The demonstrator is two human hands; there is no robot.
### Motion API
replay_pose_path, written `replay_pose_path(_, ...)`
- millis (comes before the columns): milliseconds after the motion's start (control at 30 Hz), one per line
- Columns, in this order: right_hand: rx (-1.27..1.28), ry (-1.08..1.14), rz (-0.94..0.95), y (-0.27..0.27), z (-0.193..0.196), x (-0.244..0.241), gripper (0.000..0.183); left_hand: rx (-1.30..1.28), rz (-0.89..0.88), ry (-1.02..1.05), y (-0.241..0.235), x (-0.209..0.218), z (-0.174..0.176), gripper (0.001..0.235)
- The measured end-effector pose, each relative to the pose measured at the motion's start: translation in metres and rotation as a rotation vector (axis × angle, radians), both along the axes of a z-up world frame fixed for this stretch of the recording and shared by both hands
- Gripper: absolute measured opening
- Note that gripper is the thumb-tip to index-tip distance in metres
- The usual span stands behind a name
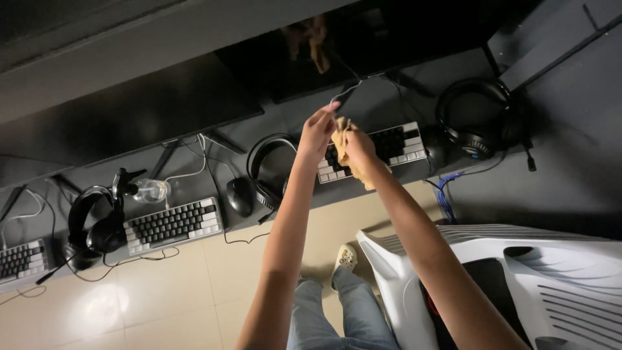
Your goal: Cleaning a computer keyboard and a pair of headphones with a cloth.
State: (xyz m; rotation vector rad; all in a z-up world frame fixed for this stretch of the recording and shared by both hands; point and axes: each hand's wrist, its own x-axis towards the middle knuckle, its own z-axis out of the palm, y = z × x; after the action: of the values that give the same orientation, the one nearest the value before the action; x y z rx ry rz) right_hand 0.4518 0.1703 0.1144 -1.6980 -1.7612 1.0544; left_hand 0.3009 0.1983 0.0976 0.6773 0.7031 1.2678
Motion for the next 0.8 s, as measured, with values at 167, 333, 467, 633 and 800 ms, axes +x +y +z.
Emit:
replay_pose_path(167, 0.173, -0.069, -0.042, 0.017, -0.059, 0.004, 0.015, 0.1, 0.123, 0.568, -0.034, 0.017, 0.05, 0.024)
replay_pose_path(333, 0.295, 0.04, -0.053, 0.015, -0.049, 0.016, 0.016, 0.383, 0.274, 1.023, -0.04, 0.033, 0.068, 0.022)
replay_pose_path(467, 0.205, -0.074, -0.091, 0.005, -0.007, 0.01, 0.027, 0.412, 0.392, 0.968, -0.022, 0.037, 0.049, 0.015)
replay_pose_path(633, 0.381, -0.253, -0.042, 0.035, -0.052, 0.026, 0.026, 0.278, 0.396, 0.991, -0.02, 0.041, 0.067, 0.012)
replay_pose_path(800, 0.484, -0.456, -0.009, 0.042, -0.062, 0.035, 0.021, 0.272, 0.397, 0.664, -0.015, 0.044, 0.036, 0.012)
